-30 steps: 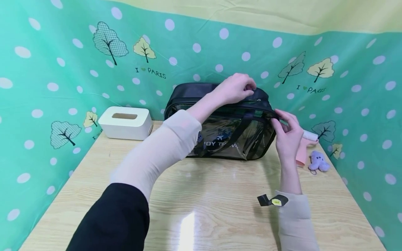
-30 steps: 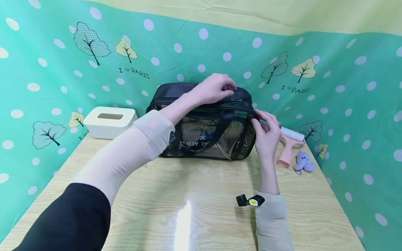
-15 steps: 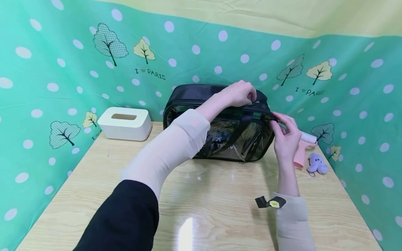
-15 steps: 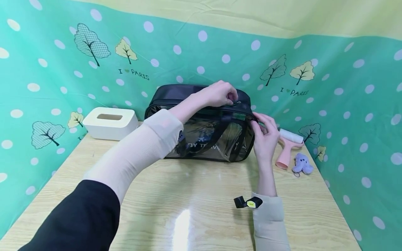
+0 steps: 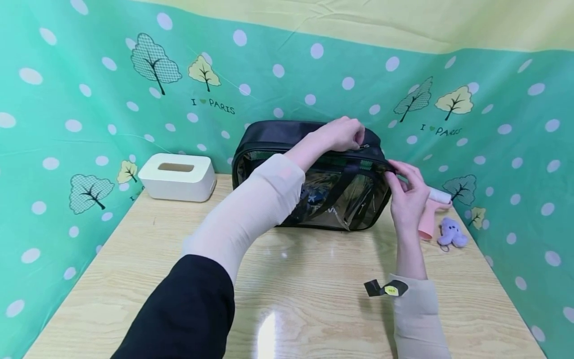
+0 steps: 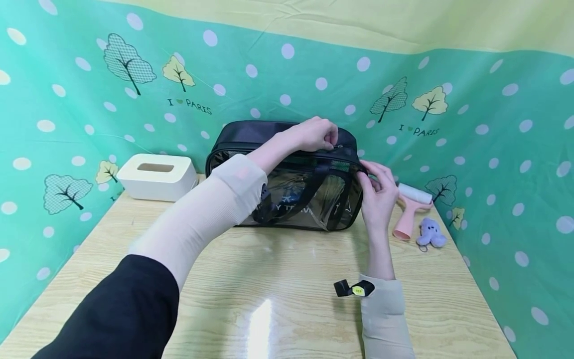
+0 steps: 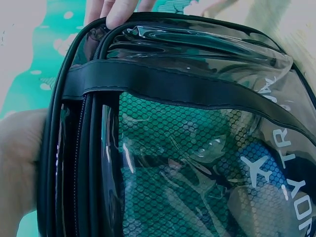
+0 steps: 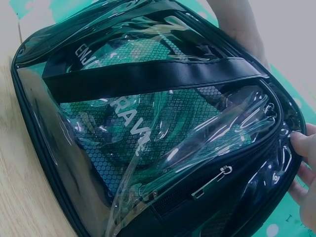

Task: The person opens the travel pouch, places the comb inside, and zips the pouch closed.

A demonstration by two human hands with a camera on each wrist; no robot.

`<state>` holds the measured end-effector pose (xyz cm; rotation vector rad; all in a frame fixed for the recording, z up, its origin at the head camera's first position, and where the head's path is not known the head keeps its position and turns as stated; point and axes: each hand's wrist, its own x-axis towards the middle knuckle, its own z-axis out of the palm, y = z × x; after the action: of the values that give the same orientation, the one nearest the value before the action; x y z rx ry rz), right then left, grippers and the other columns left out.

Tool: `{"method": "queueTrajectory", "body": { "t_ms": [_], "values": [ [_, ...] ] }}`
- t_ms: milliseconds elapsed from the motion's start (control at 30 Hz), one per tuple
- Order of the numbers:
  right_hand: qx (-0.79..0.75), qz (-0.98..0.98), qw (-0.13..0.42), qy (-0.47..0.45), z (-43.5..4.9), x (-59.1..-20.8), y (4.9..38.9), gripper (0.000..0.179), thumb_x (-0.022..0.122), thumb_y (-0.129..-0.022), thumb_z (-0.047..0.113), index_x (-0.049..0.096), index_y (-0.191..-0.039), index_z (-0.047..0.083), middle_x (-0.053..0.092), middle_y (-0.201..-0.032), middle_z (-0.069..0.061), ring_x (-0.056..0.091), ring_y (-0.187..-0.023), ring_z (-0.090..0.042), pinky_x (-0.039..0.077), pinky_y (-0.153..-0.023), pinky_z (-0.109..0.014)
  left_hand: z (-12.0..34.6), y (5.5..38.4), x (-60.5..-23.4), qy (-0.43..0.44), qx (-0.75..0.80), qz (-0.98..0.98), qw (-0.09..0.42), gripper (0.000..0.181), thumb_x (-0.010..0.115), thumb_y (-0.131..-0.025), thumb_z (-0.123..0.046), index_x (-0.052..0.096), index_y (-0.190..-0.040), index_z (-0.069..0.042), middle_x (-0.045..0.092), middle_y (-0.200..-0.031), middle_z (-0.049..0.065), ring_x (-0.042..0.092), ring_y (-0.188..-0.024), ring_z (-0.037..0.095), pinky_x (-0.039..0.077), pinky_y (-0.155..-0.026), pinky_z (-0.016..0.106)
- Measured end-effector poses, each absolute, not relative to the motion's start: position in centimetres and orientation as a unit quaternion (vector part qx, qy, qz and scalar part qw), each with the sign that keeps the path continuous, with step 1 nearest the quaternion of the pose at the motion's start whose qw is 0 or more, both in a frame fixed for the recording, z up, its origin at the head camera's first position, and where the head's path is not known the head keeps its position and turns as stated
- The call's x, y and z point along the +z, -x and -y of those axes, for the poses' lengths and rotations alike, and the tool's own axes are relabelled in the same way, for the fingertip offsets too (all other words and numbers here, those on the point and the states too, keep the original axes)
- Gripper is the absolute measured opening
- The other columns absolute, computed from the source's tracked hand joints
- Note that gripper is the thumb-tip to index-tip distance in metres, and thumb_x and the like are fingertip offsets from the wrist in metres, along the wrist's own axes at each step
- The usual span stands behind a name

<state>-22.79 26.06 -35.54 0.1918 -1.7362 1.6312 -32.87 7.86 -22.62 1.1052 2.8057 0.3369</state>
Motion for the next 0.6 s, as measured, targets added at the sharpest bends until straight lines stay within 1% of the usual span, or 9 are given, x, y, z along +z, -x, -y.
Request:
{"method": "queueTrajectory", "body": {
  "t_ms": [100,167,433,500,600],
  "values": [
    [0.635,0.677,0.364,-0.073,-25.91,-35.56,22.8,0.026,0.072,-0.094,0.003,0.075,-0.119,-0.001,0.07,-0.114,0.004,0.066,-0.109,-0.013,0.056,-0.091,-0.016,-7.67,32.95,-22.74,-0.365,0.114,-0.922,0.055,0.013,0.052,-0.108,-0.02,0.062,-0.104,-0.013,0.06,-0.105,-0.001,0.054,-0.096,0.014,0.045,-0.086,0.027],
    [0.635,0.678,0.363,-0.072,-25.87,-35.51,22.73,0.026,0.072,-0.094,0.003,0.074,-0.119,-0.003,0.069,-0.114,0.004,0.066,-0.109,-0.013,0.056,-0.091,-0.016,-7.62,32.92,-22.71,-0.366,0.116,-0.922,0.057,0.014,0.05,-0.108,-0.02,0.062,-0.103,-0.013,0.058,-0.103,-0.001,0.053,-0.094,0.014,0.043,-0.085,0.026],
    [0.631,0.683,0.363,-0.065,-25.86,-35.5,22.74,0.026,0.072,-0.094,0.003,0.074,-0.119,-0.004,0.07,-0.114,0.005,0.066,-0.108,-0.012,0.056,-0.091,-0.015,-7.43,32.74,-22.43,-0.357,0.132,-0.922,0.065,0.015,0.049,-0.11,-0.026,0.053,-0.107,-0.012,0.05,-0.1,-0.003,0.047,-0.09,0.013,0.039,-0.083,0.024],
    [0.63,0.684,0.363,-0.062,-25.89,-35.53,22.76,0.026,0.072,-0.094,0.003,0.075,-0.119,-0.003,0.07,-0.114,0.006,0.066,-0.108,-0.012,0.056,-0.091,-0.015,-7.45,32.7,-22.44,-0.355,0.142,-0.922,0.065,0.014,0.049,-0.109,-0.025,0.053,-0.107,-0.012,0.05,-0.1,-0.003,0.047,-0.09,0.013,0.039,-0.083,0.024],
    [0.626,0.687,0.364,-0.061,-25.91,-35.59,22.84,0.026,0.072,-0.094,0.004,0.075,-0.119,-0.002,0.069,-0.114,0.006,0.066,-0.109,-0.011,0.056,-0.091,-0.015,-7.51,32.72,-22.5,-0.352,0.155,-0.921,0.058,0.014,0.052,-0.109,-0.025,0.057,-0.109,-0.012,0.053,-0.101,-0.002,0.049,-0.091,0.014,0.04,-0.083,0.025]
  ]
}}
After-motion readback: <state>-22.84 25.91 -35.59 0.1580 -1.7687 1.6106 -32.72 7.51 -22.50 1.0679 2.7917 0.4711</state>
